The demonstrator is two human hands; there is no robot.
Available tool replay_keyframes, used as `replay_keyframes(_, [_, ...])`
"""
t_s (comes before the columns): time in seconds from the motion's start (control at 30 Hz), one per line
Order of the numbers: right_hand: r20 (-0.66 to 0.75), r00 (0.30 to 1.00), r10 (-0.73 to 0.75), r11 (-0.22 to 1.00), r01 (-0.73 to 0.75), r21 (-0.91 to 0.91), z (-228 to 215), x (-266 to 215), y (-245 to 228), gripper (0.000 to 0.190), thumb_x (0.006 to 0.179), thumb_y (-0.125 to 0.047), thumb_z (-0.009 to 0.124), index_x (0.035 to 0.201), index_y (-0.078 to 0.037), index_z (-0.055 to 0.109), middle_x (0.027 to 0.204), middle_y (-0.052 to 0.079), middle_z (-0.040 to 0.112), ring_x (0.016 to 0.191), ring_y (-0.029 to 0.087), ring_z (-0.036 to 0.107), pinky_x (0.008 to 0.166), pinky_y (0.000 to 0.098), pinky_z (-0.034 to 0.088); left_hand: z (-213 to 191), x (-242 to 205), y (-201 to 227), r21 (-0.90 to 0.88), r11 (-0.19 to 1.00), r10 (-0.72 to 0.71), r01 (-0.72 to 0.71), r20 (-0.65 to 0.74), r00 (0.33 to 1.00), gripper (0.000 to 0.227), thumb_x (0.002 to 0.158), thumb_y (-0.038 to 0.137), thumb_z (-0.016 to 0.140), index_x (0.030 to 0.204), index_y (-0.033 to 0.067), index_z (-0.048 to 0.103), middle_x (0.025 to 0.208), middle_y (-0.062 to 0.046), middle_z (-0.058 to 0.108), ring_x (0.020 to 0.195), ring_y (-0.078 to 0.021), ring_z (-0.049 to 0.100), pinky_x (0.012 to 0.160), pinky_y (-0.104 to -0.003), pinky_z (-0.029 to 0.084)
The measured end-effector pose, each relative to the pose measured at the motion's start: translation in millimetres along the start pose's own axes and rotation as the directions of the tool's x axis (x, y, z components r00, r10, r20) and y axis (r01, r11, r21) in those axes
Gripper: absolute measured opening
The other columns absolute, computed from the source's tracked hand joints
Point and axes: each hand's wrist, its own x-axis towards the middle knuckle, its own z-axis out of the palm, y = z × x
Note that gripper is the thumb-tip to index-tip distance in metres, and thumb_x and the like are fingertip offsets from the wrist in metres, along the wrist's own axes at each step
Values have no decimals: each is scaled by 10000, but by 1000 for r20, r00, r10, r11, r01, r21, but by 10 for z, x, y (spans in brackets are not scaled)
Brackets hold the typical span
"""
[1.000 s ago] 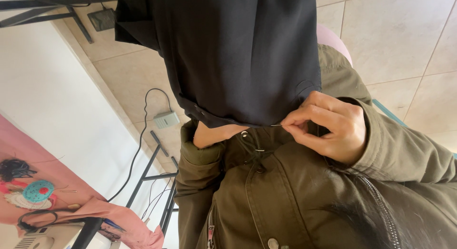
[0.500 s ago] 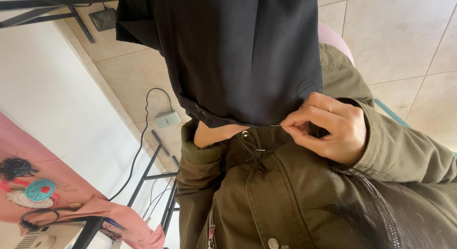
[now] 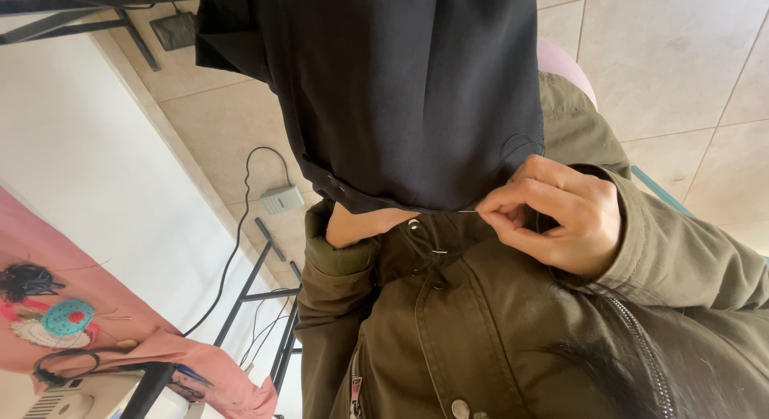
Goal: Hand sewing a black fabric garment using a needle and thread.
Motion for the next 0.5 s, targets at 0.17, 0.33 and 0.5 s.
replay_keyframes(0.17, [11,1000,-22,1000,22,10,18,9,13,146,786,-4,837,902,-51,762,810,31,656,640,96,662,543,219,537,10,2,-10,-7,1000,-2,2,5,1000,391,919,286,825,1270,146,723,1328,-62,693,1245,-245,679,1146,-410,503])
replay_keyframes(0.33, [7,1000,2,1000,-3,8,25,-4,18,142,788,2,836,898,-45,761,802,26,651,611,80,645,521,213,518,-237,778,979,-14,1000,-7,7,8,1000,390,918,287,825,1267,146,725,1327,-62,694,1244,-245,680,1146,-409,504])
replay_keyframes(0.5, [9,1000,4,1000,-4,6,11,19,-11,149,787,10,832,908,-40,762,807,30,649,628,86,653,531,216,523,-303,809,1193,-19,1000,-10,10,10,1000,388,916,288,825,1264,146,726,1326,-62,695,1243,-245,682,1146,-409,504])
